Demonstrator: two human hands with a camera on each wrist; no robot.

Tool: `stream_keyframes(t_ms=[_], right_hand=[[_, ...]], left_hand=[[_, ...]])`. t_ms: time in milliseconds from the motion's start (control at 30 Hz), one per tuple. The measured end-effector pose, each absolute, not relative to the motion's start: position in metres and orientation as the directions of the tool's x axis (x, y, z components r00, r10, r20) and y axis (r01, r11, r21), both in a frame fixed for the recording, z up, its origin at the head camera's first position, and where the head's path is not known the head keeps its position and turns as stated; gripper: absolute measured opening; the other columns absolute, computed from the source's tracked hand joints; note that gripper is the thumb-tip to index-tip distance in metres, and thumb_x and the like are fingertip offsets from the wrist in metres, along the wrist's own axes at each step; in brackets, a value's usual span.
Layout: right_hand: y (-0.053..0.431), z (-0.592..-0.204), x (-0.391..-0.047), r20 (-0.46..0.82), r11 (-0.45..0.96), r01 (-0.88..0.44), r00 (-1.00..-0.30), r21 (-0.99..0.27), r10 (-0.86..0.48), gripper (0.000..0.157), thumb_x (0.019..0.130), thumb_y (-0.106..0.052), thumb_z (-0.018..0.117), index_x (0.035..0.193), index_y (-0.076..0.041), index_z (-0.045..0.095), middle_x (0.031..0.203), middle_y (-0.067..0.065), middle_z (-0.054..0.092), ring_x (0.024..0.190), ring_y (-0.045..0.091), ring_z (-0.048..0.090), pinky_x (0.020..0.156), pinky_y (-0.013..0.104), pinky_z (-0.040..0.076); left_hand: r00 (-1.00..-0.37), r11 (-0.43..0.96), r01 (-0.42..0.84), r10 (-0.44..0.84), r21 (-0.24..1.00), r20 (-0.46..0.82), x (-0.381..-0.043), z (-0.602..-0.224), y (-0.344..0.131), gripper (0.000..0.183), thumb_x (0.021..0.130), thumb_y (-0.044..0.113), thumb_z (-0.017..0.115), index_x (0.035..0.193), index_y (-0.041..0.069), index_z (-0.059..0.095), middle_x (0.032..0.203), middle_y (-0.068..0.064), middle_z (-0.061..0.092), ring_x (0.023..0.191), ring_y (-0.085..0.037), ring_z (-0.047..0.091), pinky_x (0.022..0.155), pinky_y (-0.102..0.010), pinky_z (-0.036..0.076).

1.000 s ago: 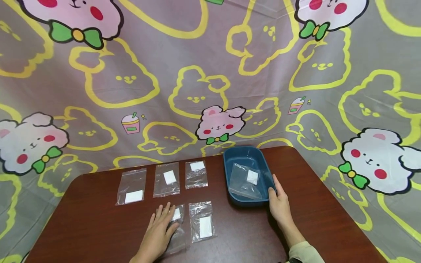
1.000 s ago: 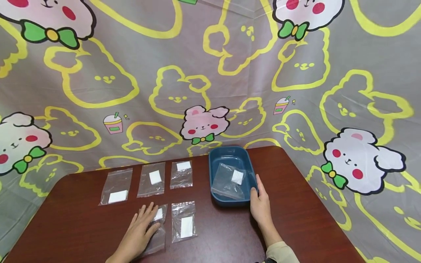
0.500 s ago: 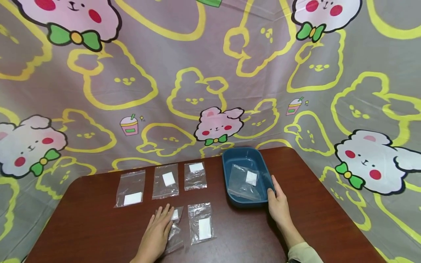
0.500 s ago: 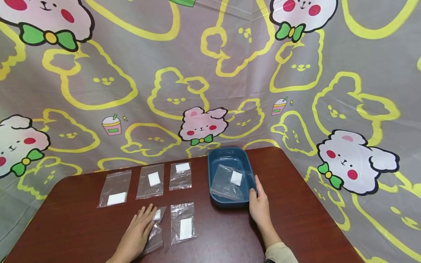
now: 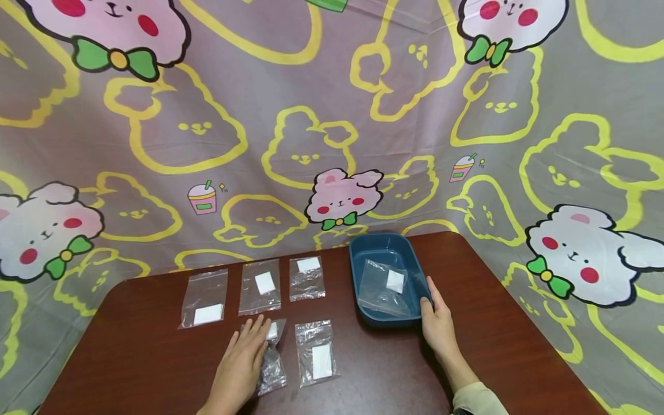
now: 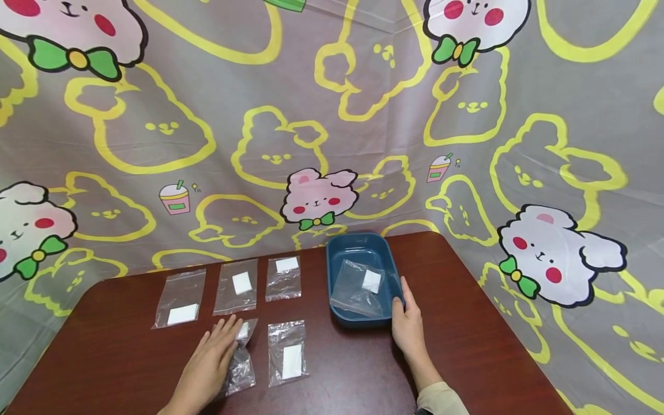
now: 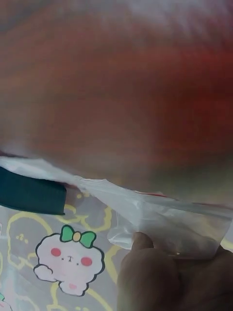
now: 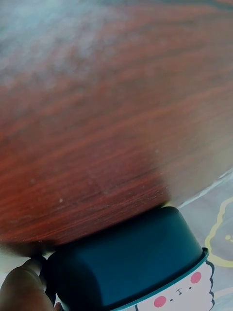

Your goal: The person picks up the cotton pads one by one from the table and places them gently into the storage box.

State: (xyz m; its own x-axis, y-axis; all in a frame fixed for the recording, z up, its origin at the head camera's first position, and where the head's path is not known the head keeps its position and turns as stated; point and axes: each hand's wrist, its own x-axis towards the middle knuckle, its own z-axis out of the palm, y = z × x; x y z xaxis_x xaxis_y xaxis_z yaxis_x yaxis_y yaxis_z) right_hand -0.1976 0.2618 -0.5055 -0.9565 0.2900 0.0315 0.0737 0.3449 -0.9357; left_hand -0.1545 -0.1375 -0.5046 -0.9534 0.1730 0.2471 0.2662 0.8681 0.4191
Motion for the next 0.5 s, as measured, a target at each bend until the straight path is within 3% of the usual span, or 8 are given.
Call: stream_keyframes(t_ms=[500], right_hand=[[0.261,-0.504,-0.198,0.030,0.345,0.074,-0.957,-0.935,0.287,0.055,0.107,-0.011,0.041,0.161,-0.013,0.026,0.164,0.012,0.025,0.151,0.031,0.019,0.120,0.056,0.017]], left_hand=[[-0.898,0.863,0.358,0.213,0.357,0.386,-0.160,-0.462,-0.137,0.045,0.097,0.008,0.065,0.141,0.005,0.058,0.147,-0.016,0.051,0.136,-0.041,0.045,0.112,-0.062,0.030]])
